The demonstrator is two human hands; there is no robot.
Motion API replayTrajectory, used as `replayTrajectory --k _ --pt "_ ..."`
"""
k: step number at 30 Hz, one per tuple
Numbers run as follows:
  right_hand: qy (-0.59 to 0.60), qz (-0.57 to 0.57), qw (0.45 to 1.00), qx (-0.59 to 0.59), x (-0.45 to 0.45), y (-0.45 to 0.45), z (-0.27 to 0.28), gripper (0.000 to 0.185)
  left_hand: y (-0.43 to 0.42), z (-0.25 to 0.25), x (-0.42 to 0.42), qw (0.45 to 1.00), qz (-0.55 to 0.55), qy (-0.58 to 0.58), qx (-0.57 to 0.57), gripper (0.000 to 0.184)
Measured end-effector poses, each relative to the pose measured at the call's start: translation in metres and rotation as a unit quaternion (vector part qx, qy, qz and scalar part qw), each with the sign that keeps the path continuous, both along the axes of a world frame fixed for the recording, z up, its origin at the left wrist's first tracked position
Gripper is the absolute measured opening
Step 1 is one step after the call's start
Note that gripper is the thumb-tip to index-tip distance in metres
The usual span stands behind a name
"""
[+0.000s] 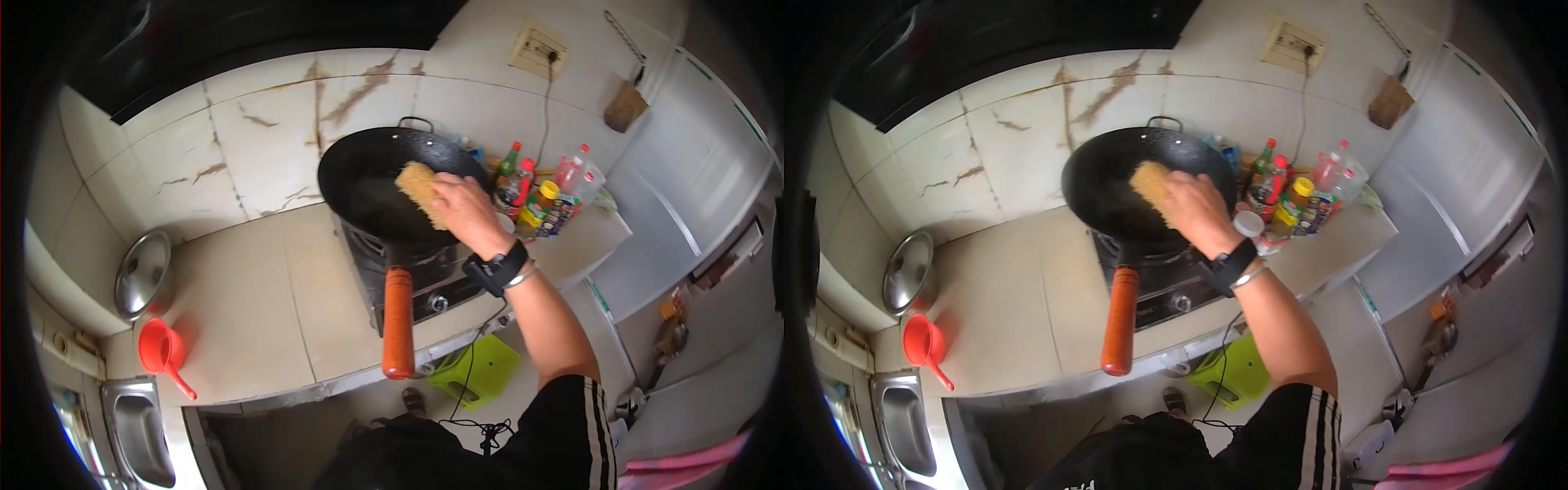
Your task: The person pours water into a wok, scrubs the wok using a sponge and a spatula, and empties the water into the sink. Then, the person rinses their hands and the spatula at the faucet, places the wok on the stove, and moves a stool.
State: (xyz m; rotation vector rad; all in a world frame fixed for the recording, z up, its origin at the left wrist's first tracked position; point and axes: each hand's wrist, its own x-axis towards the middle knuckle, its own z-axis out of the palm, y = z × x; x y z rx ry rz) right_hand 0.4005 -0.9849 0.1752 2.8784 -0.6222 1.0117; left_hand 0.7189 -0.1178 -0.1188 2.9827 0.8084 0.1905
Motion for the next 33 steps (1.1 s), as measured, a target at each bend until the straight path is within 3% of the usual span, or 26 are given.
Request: replayTrajectory --k 5,13,33 --pt "0.016 -0.043 0.999 0.027 -0.012 -0.018 -0.01 0.028 0.008 0.005 -0.015 1.0 0.007 -0.001 0.004 0.03" --pt "0.042 -0.085 0.994 0.049 -0.016 -0.03 -0.004 0.029 0.02 0.003 -0.04 1.0 0.024 0.002 0.009 0.03" --pt "0.039 -0.046 0.997 0.049 -0.017 -0.049 -0.007 0.029 0.049 -0.002 -0.107 0.997 0.07 -0.016 0.012 0.031"
